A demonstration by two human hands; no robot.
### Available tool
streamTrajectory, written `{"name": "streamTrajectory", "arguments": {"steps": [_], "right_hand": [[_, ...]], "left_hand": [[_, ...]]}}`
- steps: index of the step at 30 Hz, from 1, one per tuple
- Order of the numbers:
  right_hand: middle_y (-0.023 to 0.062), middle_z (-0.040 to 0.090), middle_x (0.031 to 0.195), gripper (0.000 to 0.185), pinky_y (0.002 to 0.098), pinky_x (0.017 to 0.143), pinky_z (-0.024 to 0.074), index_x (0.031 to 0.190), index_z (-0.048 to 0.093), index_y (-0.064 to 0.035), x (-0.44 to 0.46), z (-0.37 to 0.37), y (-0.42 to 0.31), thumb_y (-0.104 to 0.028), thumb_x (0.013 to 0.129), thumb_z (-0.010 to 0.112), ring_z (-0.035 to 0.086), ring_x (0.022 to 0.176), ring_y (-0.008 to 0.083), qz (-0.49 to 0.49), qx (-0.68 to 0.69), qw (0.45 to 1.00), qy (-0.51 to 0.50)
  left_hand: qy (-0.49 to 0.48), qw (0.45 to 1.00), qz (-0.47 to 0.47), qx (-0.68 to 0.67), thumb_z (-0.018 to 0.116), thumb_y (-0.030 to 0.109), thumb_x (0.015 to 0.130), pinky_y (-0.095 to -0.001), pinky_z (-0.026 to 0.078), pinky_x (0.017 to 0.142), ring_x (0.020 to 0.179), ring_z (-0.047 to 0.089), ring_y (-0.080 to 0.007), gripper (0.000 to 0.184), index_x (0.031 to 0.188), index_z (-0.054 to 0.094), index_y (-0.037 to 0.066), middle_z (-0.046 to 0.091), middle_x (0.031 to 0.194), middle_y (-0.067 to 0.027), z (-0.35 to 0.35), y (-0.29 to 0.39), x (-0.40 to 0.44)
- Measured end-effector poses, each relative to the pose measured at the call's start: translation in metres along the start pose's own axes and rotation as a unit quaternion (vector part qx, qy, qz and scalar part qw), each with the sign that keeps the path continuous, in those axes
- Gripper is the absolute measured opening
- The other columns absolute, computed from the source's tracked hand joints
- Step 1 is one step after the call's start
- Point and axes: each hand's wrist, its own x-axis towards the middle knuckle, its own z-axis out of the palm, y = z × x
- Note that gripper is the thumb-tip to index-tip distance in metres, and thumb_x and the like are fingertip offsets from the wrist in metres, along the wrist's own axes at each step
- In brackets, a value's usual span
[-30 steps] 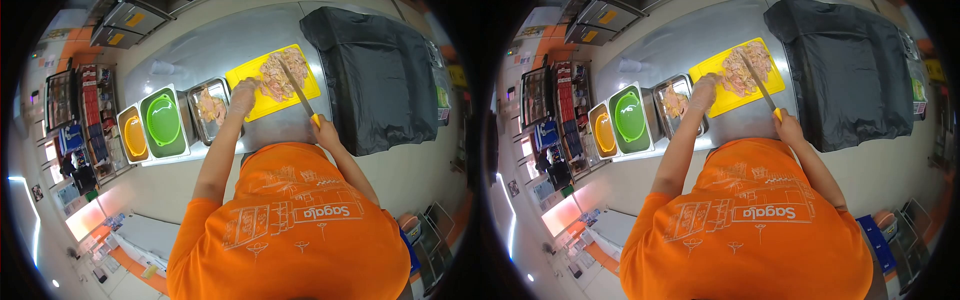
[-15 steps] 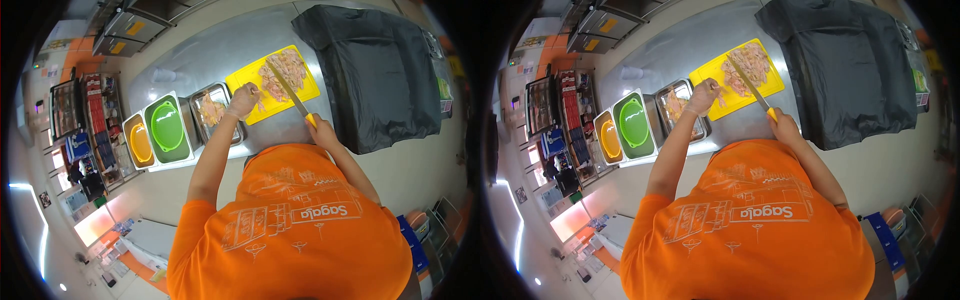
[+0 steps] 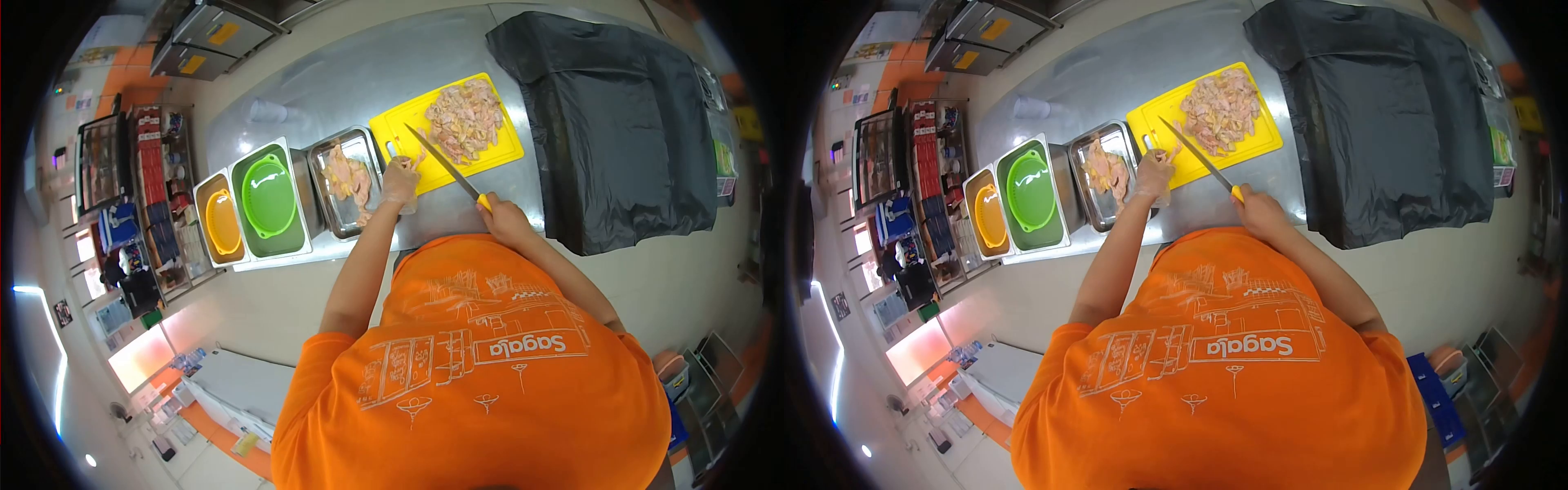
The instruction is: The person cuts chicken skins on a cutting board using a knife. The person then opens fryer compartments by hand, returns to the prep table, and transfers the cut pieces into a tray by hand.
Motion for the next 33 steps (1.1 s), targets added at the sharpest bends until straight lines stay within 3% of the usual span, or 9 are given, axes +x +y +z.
{"name": "streamTrajectory", "arguments": {"steps": [3,9,13,17,22,25,28,29,33], "right_hand": [[0.0293,0.069,0.083,0.035,0.0606,0.073,0.0532,0.108,0.052,0.0008,0.000,0.011,-0.003,-0.034,0.106,0.049,0.068,0.077,0.0501,0.009,-0.065,0.998,-0.012],[0.0285,0.070,0.082,0.036,0.0595,0.070,0.0546,0.108,0.051,-0.0009,0.001,0.006,-0.013,-0.036,0.107,0.047,0.069,0.074,0.0494,0.018,-0.131,0.991,-0.003],[0.0283,0.070,0.082,0.036,0.0586,0.070,0.0549,0.107,0.050,0.0001,0.011,0.004,-0.021,-0.036,0.107,0.045,0.070,0.076,0.0482,0.010,-0.157,0.987,-0.023],[0.0262,0.072,0.084,0.036,0.0540,0.074,0.0570,0.108,0.049,0.0020,0.020,0.005,-0.023,-0.034,0.108,0.043,0.072,0.081,0.0444,0.035,-0.197,0.978,-0.053],[0.0257,0.072,0.083,0.037,0.0533,0.071,0.0574,0.109,0.050,0.0032,0.073,0.034,-0.028,-0.034,0.107,0.045,0.073,0.078,0.0432,-0.001,-0.182,0.983,0.002],[0.0261,0.071,0.080,0.039,0.0538,0.066,0.0567,0.111,0.051,0.0029,0.090,0.046,-0.027,-0.035,0.107,0.047,0.071,0.074,0.0446,-0.024,-0.176,0.983,0.051],[0.0273,0.070,0.078,0.040,0.0557,0.065,0.0554,0.111,0.051,0.0020,0.075,0.040,-0.008,-0.037,0.106,0.048,0.070,0.073,0.0464,-0.033,-0.155,0.985,0.066],[0.0279,0.070,0.079,0.040,0.0566,0.065,0.0549,0.111,0.051,0.0016,0.063,0.037,-0.003,-0.038,0.106,0.048,0.070,0.073,0.0470,-0.033,-0.148,0.986,0.062],[0.0281,0.070,0.081,0.036,0.0590,0.071,0.0540,0.108,0.050,-0.0003,0.022,0.014,-0.008,-0.037,0.106,0.048,0.069,0.076,0.0481,0.043,-0.134,0.989,0.051]], "left_hand": [[0.087,0.996,-0.003,0.010,0.076,0.017,0.082,-0.0416,0.058,0.080,0.092,0.074,-0.0363,0.036,0.110,0.067,-0.003,0.074,0.099,-0.0236,0.004,0.007,-0.025],[0.119,0.992,-0.039,-0.034,0.074,0.018,0.086,-0.0412,0.059,0.076,0.085,0.075,-0.0351,0.020,0.098,0.073,0.001,0.074,0.090,-0.0209,0.012,0.005,-0.043],[0.149,0.988,0.020,-0.026,0.071,0.019,0.089,-0.0448,0.057,0.068,0.077,0.073,-0.0377,0.016,0.087,0.075,0.003,0.072,0.080,-0.0217,0.029,-0.015,-0.039],[0.111,0.993,0.036,-0.004,0.069,0.020,0.091,-0.0493,0.056,0.070,0.080,0.070,-0.0423,0.019,0.088,0.073,0.002,0.071,0.084,-0.0239,0.021,-0.014,-0.043],[0.084,0.995,0.031,-0.042,0.070,0.022,0.091,-0.0506,0.056,0.069,0.078,0.069,-0.0435,0.020,0.085,0.073,0.002,0.070,0.084,-0.0239,0.028,-0.022,-0.039],[0.118,0.989,0.085,0.009,0.069,0.022,0.093,-0.0497,0.056,0.071,0.078,0.070,-0.0424,0.020,0.092,0.073,0.002,0.070,0.082,-0.0242,0.029,-0.026,-0.038],[0.075,0.996,0.028,0.023,0.066,0.017,0.094,-0.0497,0.055,0.072,0.080,0.070,-0.0424,0.017,0.100,0.070,0.002,0.071,0.088,-0.0228,0.014,-0.011,-0.041],[0.080,0.996,0.046,-0.005,0.061,0.011,0.097,-0.0445,0.056,0.068,0.077,0.071,-0.0354,0.016,0.109,0.065,0.002,0.071,0.090,-0.0192,0.021,-0.022,-0.036],[-0.007,0.979,0.032,-0.201,0.060,0.009,0.097,-0.0364,0.055,0.064,0.075,0.070,-0.0219,0.020,0.116,0.062,0.003,0.070,0.087,-0.0121,0.011,-0.001,-0.028]]}}
